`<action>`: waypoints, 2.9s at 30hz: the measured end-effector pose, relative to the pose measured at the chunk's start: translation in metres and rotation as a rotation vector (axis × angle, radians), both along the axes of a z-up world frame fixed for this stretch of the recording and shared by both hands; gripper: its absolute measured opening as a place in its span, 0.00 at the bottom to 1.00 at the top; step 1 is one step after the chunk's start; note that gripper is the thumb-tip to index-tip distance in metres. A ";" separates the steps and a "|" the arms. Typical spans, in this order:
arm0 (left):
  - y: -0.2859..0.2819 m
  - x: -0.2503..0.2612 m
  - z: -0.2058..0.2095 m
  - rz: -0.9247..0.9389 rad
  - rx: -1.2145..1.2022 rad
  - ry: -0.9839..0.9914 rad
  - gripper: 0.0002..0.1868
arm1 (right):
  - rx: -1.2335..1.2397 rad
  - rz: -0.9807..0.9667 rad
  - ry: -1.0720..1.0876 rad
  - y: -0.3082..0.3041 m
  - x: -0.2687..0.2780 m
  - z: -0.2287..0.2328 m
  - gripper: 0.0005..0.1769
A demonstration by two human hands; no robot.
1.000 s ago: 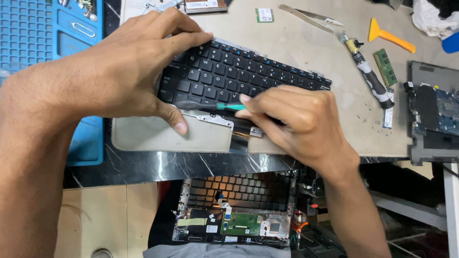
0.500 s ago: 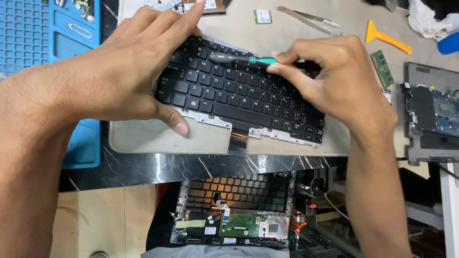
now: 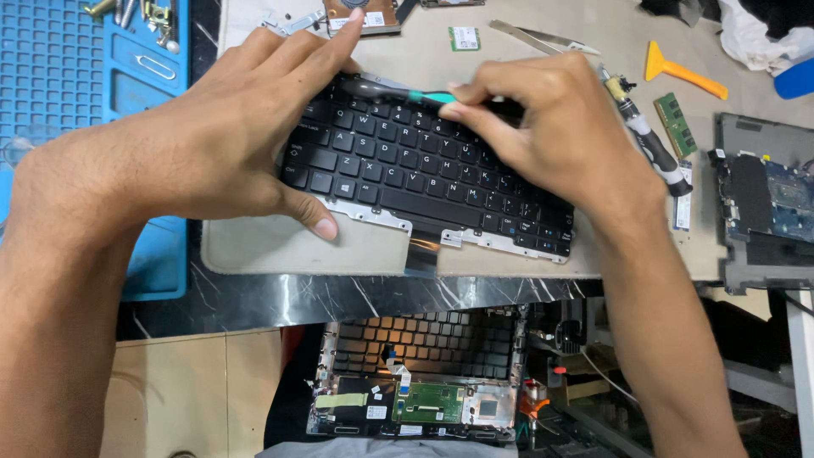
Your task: The person cleans a detached laptop keyboard using a toothbrush to scrub the keys and a small brush to clean the crevices. They also use a handheld vacuum to remove debris and wipe the surface with a white cloth.
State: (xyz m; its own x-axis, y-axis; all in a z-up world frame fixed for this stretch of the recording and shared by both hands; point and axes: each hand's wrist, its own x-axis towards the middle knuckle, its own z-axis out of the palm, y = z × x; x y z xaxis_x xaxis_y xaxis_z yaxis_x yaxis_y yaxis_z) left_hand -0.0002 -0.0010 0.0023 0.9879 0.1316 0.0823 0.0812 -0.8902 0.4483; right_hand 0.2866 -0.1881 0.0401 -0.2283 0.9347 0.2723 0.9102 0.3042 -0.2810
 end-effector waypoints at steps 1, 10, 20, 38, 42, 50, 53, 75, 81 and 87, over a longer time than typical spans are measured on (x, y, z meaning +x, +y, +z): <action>0.001 0.002 -0.002 -0.008 0.001 0.001 0.94 | 0.001 -0.008 0.001 0.004 -0.002 -0.003 0.07; 0.003 -0.001 -0.004 0.019 -0.023 0.043 0.95 | -0.128 -0.097 0.076 -0.006 0.004 0.011 0.09; 0.002 0.006 -0.003 0.007 -0.027 -0.006 0.98 | 0.021 0.004 -0.057 0.005 -0.002 0.001 0.12; -0.001 0.003 0.002 -0.006 0.001 -0.032 0.90 | -0.008 -0.118 -0.090 -0.058 0.024 -0.003 0.10; -0.001 0.004 -0.002 -0.005 0.037 -0.027 0.90 | -0.051 -0.249 -0.084 -0.108 0.045 -0.003 0.12; -0.001 0.004 0.000 -0.011 0.013 -0.041 0.89 | 0.011 -0.233 -0.093 -0.087 0.029 -0.011 0.11; -0.001 0.006 -0.001 -0.005 0.025 -0.031 0.91 | 0.036 -0.151 -0.101 -0.050 0.015 -0.013 0.10; -0.002 0.007 0.002 0.034 0.013 0.046 0.90 | 0.015 -0.283 -0.171 -0.130 0.053 -0.014 0.10; -0.005 0.007 0.007 0.030 -0.008 0.046 0.90 | 0.041 -0.225 -0.169 -0.094 0.037 -0.019 0.11; -0.003 0.005 0.004 0.017 -0.003 -0.003 0.89 | 0.132 -0.080 -0.170 -0.013 -0.006 -0.019 0.13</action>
